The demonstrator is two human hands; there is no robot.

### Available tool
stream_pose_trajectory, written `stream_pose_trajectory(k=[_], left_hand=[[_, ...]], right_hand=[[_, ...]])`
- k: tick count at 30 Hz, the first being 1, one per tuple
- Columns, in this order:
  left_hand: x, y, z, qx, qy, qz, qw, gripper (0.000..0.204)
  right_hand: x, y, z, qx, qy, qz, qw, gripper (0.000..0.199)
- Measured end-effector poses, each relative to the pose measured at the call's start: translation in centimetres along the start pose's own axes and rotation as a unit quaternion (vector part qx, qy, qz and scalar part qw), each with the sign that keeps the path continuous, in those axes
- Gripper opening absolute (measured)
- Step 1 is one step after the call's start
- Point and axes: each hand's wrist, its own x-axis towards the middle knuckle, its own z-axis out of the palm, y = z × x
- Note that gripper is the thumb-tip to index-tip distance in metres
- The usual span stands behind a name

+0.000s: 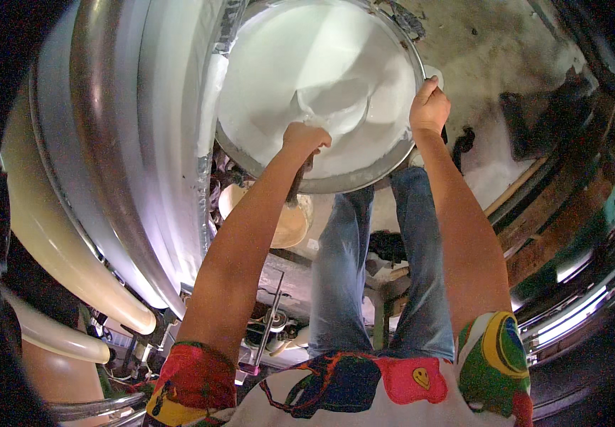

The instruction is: The person feeds a black fabric sheet into a roller machine, guiding it with both hands to ensure smooth passage. The person then reaches down and picks up a white bucket containing a white substance.

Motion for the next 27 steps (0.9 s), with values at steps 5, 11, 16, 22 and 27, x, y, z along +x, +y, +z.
stream_pose_trajectory(k=[5, 11, 16, 22, 27], left_hand=[[1.0, 2.5, 1.3, 0.031, 0.189, 0.111, 0.975, 0.019], [2.7, 4.1, 0.2, 0.028, 0.206, 0.186, 0.960, 0.029], [1.2, 3.8, -1.5, 0.066, 0.257, 0.234, 0.935, 0.033], [-4.0, 1.9, -3.7, 0.067, 0.263, 0.253, 0.929, 0.031], [-8.9, -1.4, -5.4, 0.072, 0.252, 0.255, 0.931, 0.034]], right_hand=[[0.0, -0.2, -0.2, -0.008, 0.005, -0.003, 1.000, 0.058], [-0.3, -0.5, -0.2, 0.008, 0.028, 0.002, 1.000, 0.056], [0.1, 0.7, 0.5, 0.009, 0.045, -0.019, 0.999, 0.055], [-0.2, 0.4, 0.5, 0.052, 0.059, -0.028, 0.997, 0.063], [-0.1, 1.0, 0.8, 0.067, 0.056, -0.033, 0.996, 0.064]])
